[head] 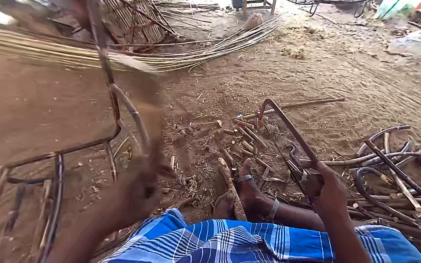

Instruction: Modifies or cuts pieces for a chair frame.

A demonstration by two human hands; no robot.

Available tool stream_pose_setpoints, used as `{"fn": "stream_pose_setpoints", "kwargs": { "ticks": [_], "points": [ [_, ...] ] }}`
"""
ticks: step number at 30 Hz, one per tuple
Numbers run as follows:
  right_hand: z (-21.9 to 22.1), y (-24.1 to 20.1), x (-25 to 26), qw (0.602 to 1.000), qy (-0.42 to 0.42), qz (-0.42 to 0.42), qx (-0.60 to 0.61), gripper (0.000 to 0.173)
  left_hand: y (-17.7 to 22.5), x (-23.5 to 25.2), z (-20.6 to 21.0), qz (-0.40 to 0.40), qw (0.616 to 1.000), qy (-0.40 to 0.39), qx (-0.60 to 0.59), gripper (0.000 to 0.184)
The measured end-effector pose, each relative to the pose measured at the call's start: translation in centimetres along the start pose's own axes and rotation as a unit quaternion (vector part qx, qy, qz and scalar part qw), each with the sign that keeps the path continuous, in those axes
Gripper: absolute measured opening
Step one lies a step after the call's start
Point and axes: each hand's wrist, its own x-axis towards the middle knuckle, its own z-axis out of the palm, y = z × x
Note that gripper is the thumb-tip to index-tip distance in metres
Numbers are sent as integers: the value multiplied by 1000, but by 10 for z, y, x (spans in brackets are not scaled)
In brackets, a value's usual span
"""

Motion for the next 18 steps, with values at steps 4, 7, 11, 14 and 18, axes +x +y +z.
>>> {"fn": "stream_pose_setpoints", "kwargs": {
  "ticks": [4,7,11,14,18],
  "points": [
    [-1,-9,-3,999,25,3,32,43,-80,24,106,-139,959,-213,121,43],
    [-6,-13,-10,999,32,-8,24,45,-96,51,149,-209,930,-221,207,45],
    [0,-15,-27,999,10,-39,8,40,-123,67,178,-200,924,-225,235,38],
    [14,-16,-42,999,-15,-25,14,38,-132,82,193,-204,916,-241,249,37],
    [36,-8,-58,998,-55,23,29,39,-142,92,216,-209,914,-237,254,33]
  ]
}}
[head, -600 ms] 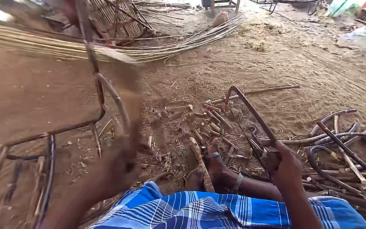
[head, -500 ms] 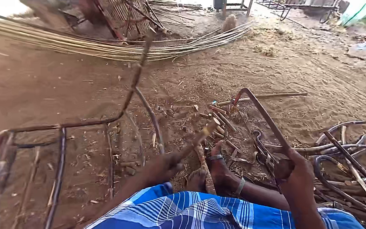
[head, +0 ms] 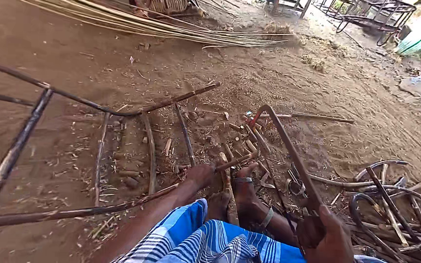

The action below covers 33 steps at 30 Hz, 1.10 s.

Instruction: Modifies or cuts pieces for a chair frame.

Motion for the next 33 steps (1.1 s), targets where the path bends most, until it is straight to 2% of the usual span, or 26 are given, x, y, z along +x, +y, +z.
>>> {"fn": "stream_pose_setpoints", "kwargs": {
  "ticks": [4,6,8,10,13,17,20,25,33],
  "points": [
    [8,11,-11,999,-37,30,6,43,-5,15,0,54,997,-56,-8,31],
    [9,15,-18,998,-34,43,1,42,-21,28,-1,96,987,-124,-25,44],
    [8,17,-17,998,-44,46,-7,41,-27,33,-5,99,981,-162,-27,58],
    [6,19,-15,997,-41,54,-20,40,-23,28,-4,84,987,-133,-12,53],
    [6,27,-12,997,-63,35,-29,39,-13,18,-2,25,997,-77,3,36],
    [15,37,-13,995,-74,23,-55,41,-35,23,9,-4,999,-50,0,26],
    [21,47,-13,992,-73,31,-93,42,-45,17,4,-18,999,-48,2,27],
    [32,75,-15,988,-87,19,-122,45,-39,15,5,-33,998,-47,-11,24],
    [38,90,-20,985,-65,25,-157,44,-21,20,9,-45,996,-36,-61,25]
  ]
}}
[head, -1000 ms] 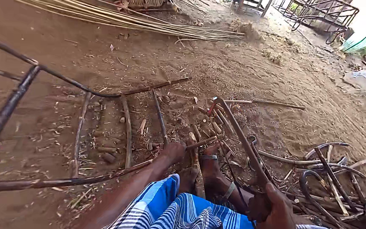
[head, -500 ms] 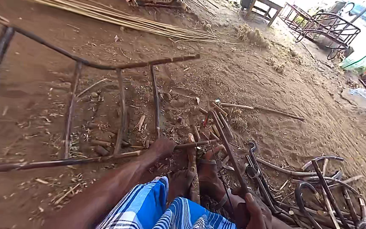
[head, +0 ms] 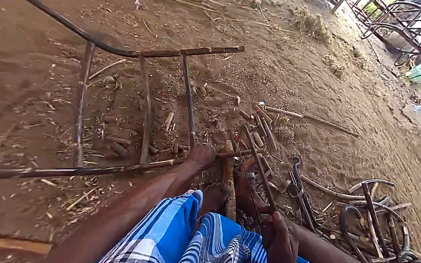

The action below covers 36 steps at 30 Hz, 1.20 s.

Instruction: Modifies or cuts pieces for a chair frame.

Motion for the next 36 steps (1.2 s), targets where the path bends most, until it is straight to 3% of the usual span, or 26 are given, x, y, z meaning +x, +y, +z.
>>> {"fn": "stream_pose_setpoints", "kwargs": {
  "ticks": [10,27,33,36],
  "points": [
    [-1,-1,-8,996,-17,-48,-78,48,-3,-1,-4,3,1000,12,5,23],
    [-15,11,-22,997,-17,-38,-67,52,-2,1,3,-5,1000,11,12,24],
    [13,16,34,991,5,-4,-131,53,-6,7,10,2,1000,25,15,27],
    [-1,11,15,993,-3,-7,-114,52,6,-5,12,0,1000,12,15,24]
  ]
}}
